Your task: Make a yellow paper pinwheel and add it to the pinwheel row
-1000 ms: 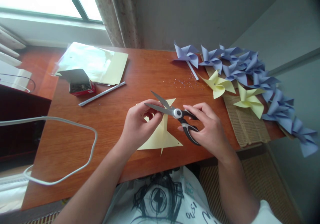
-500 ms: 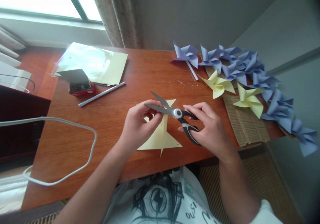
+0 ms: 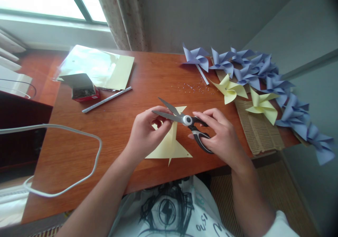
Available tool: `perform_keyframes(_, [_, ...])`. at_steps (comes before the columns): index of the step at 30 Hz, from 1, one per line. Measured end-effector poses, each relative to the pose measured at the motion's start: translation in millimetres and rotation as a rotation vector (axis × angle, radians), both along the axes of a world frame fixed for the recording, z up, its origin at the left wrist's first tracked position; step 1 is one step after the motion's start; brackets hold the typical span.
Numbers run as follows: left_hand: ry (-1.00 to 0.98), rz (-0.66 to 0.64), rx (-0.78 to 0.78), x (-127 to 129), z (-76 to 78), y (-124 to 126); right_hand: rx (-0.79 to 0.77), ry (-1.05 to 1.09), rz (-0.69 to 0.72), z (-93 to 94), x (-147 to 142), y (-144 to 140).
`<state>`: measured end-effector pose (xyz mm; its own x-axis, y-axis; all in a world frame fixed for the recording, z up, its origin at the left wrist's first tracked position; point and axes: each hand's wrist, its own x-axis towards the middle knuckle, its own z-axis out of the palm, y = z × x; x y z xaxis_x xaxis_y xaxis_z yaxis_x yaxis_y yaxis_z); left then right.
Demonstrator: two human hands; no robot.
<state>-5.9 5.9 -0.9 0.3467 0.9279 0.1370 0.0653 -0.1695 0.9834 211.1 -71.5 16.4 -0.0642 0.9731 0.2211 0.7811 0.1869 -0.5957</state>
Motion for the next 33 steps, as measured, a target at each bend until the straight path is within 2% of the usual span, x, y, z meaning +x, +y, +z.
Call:
perform_keyframes(11, [0.005,-0.01,-0.029,1,-0.7,0,-0.012,0.074,-0.047,-6.9,-2,-1])
perform_keyframes(15, [0.003,-0.019,-0.05,0,-3.5,0,-0.057,0.166,-0.076,-10.1,-2,0])
perform_keyframes(18, [-0.003,-0.021,-0.094,1,-3.3,0,-0.142,0.374,-0.163,-13.4,-1,6])
perform_keyframes(21, [-0.047,-0.021,-0.161,2,1.0,0,-0.315,0.72,-0.228,-15.9,1,17])
perform_keyframes(24, [-0.078,-0.011,-0.207,3,6.7,0,-0.463,1.005,-0.187,-17.5,6,26])
perform_keyframes(26, [-0.078,-0.005,-0.219,3,9.0,0,-0.486,1.118,-0.151,-19.7,10,29])
perform_keyframes(29, [-0.076,0.005,-0.213,2,9.4,0,-0.469,1.138,-0.133,-25.3,17,29])
perform_keyframes(33, [-0.085,0.002,-0.209,1,6.8,0,-0.464,1.016,-0.123,-30.8,29,25])
